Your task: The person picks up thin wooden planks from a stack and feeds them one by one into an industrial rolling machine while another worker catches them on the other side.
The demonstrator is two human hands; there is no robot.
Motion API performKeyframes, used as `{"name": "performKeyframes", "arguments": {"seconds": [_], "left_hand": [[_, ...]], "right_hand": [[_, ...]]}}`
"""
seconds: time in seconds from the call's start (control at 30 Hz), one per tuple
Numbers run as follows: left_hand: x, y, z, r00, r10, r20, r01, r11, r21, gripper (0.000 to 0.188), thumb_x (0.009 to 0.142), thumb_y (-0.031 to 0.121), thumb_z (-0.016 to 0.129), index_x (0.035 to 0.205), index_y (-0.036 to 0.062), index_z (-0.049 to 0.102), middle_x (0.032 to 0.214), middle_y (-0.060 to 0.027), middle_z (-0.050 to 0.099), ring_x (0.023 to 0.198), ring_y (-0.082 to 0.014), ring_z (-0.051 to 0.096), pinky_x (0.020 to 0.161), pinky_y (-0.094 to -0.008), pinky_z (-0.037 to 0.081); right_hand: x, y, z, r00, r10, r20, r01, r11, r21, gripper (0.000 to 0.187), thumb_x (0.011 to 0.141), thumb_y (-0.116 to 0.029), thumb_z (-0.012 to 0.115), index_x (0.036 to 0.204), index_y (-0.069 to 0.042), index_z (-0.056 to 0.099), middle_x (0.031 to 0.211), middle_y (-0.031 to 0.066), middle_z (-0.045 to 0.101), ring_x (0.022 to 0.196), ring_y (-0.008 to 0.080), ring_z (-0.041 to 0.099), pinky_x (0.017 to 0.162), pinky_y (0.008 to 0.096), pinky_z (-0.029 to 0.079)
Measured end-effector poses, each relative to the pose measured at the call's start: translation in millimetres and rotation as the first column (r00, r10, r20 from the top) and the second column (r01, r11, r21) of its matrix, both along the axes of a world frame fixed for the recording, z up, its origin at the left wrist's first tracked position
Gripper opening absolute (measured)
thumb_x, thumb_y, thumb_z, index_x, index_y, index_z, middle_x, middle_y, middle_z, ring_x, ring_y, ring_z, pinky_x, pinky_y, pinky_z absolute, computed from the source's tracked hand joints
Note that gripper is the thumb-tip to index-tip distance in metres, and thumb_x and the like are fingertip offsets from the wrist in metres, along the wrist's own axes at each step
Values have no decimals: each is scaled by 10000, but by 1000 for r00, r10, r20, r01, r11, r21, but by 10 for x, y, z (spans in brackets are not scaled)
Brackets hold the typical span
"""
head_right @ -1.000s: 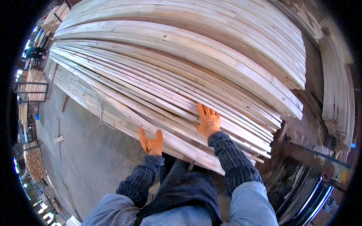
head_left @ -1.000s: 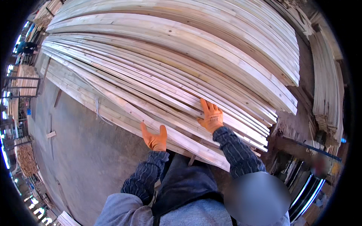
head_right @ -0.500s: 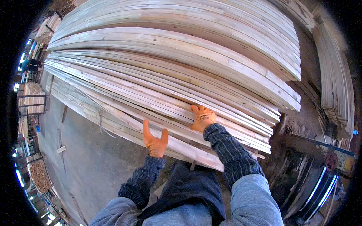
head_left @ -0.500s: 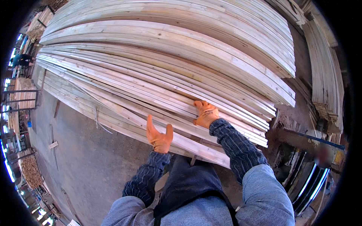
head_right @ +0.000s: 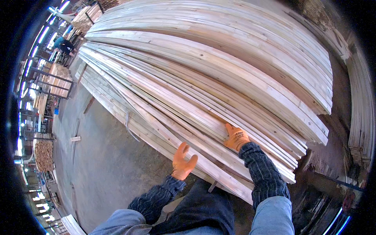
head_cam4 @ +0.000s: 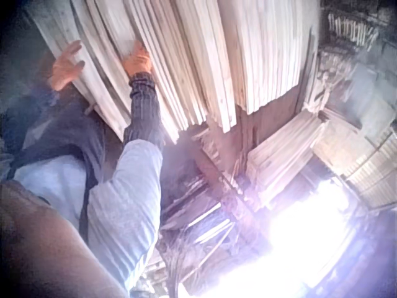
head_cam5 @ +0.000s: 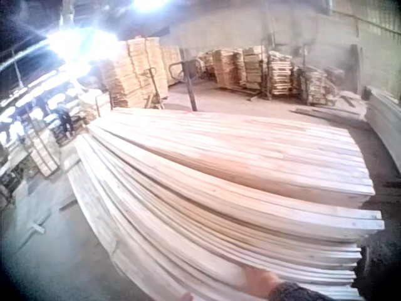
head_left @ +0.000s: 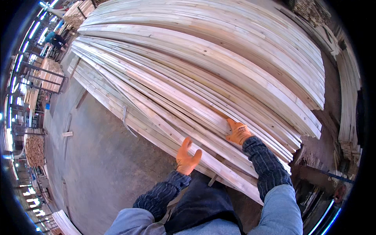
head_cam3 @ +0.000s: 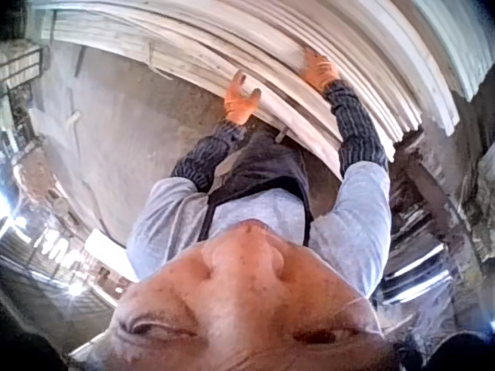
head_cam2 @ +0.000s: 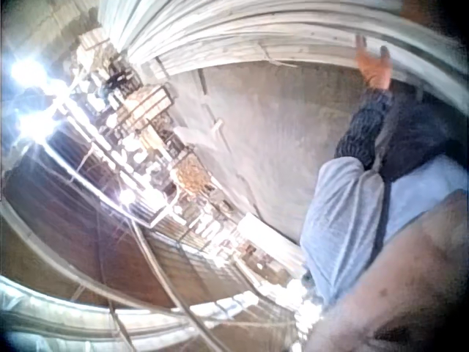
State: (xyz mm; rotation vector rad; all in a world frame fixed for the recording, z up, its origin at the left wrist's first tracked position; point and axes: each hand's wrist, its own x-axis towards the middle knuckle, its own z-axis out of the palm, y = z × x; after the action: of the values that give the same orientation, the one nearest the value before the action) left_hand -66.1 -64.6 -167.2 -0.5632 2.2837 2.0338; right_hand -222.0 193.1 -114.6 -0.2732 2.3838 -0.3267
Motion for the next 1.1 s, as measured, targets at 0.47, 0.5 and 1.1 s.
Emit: {"name": "performKeyframes", "arguments": {"seconds": [0.47,0.5,1.1], "left_hand": [[-1719,397,-737,859,272,433,-450,803,390,404,907,485,747,1067,117,702,937,-82,714,766,-214,664,650,-369,541],[-1680,361,-765,848,258,463,-436,837,332,373,907,474,747,1035,126,706,922,-76,721,802,-219,675,666,-365,548],[-1631,-16,-287,907,201,370,-389,736,554,259,885,340,804,983,170,636,982,6,655,945,-181,669,860,-407,571]], "right_hand": [[708,-159,23,944,-12,-331,2,1000,-31,779,873,-361,725,1545,-97,431,1312,169,675,1198,376,652,1015,502,533],[847,-70,-47,930,-98,-355,20,976,-217,727,908,-377,699,1533,-99,453,1340,174,664,1222,376,643,1041,494,523],[2249,2901,-132,427,-889,-166,899,396,188,1303,666,-398,973,1679,-233,171,1462,246,576,1334,387,591,1103,445,505]]}}
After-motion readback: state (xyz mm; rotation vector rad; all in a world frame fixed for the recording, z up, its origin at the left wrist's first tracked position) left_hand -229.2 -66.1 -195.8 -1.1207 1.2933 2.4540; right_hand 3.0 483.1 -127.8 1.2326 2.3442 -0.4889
